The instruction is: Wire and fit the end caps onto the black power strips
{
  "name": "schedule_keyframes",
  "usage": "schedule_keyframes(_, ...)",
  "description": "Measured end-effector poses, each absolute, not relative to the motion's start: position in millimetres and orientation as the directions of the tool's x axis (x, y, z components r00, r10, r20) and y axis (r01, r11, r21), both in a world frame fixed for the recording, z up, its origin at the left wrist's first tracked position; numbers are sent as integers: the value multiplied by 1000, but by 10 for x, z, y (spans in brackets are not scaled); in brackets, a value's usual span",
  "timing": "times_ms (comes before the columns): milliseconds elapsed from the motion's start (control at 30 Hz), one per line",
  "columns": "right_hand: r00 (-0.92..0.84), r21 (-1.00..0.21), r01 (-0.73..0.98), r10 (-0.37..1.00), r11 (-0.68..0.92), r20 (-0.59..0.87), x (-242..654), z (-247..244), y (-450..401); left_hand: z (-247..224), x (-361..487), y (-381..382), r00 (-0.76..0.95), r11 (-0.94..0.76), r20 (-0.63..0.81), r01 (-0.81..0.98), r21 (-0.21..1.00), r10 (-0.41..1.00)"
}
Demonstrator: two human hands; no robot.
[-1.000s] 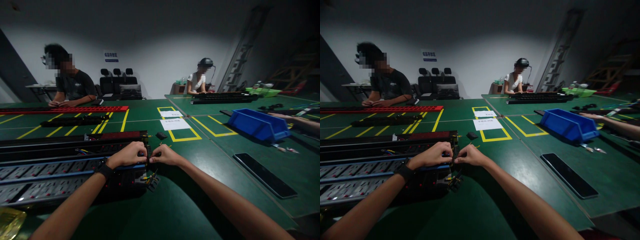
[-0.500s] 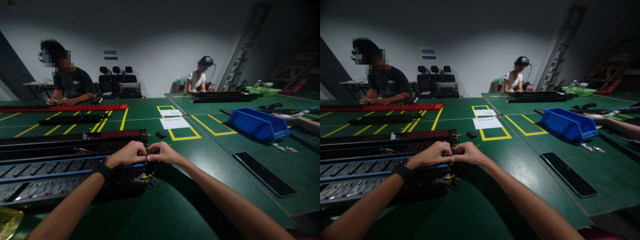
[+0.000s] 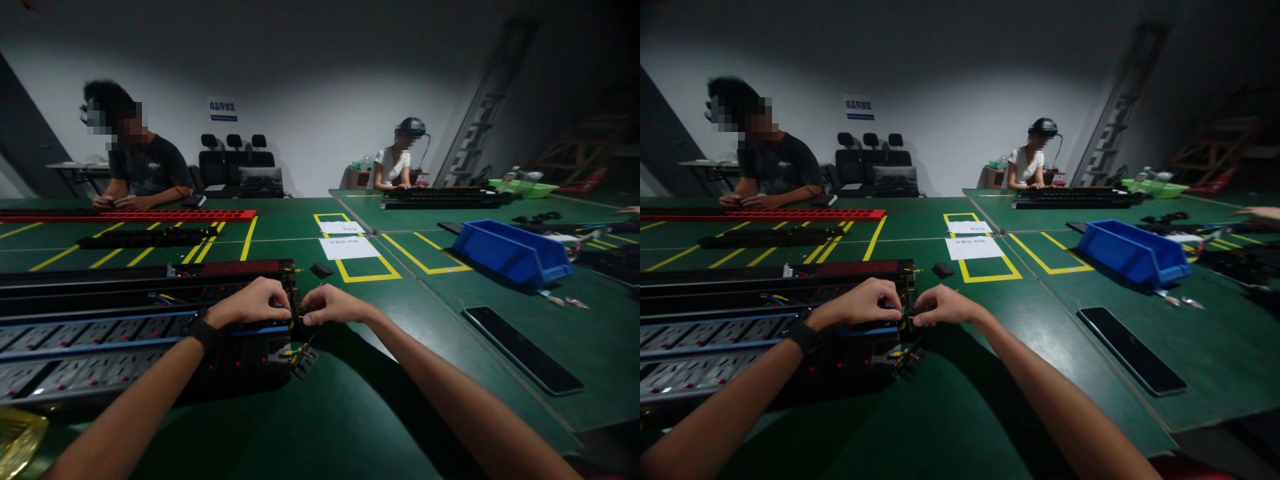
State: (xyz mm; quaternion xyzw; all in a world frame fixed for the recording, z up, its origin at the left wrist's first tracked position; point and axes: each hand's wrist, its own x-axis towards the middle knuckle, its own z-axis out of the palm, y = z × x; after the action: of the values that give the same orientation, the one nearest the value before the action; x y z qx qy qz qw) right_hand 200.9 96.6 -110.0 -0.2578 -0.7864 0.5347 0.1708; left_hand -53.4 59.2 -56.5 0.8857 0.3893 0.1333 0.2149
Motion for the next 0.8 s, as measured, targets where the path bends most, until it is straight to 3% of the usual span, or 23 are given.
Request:
schedule_keyframes(267,-771,-836,273,629,476,106,1858,-1189,847,-652,-449,568,677,-636,84,633,441,732)
schedule_keyframes(567,-809,-884,231,585,407,58,1976,-1134,940,-574,-463,539,675,-615,46,639,462,736)
schedule_keyframes(667,-702,-926,199,706,319,92,2064,-1146,1064,-545,-492,564,604,-599,148,668,443,783)
schedule_keyframes(800,-487,-914,206,847,350,215,1999,-1265,1135,-615,-506,630,447,-515,257,766,385,857)
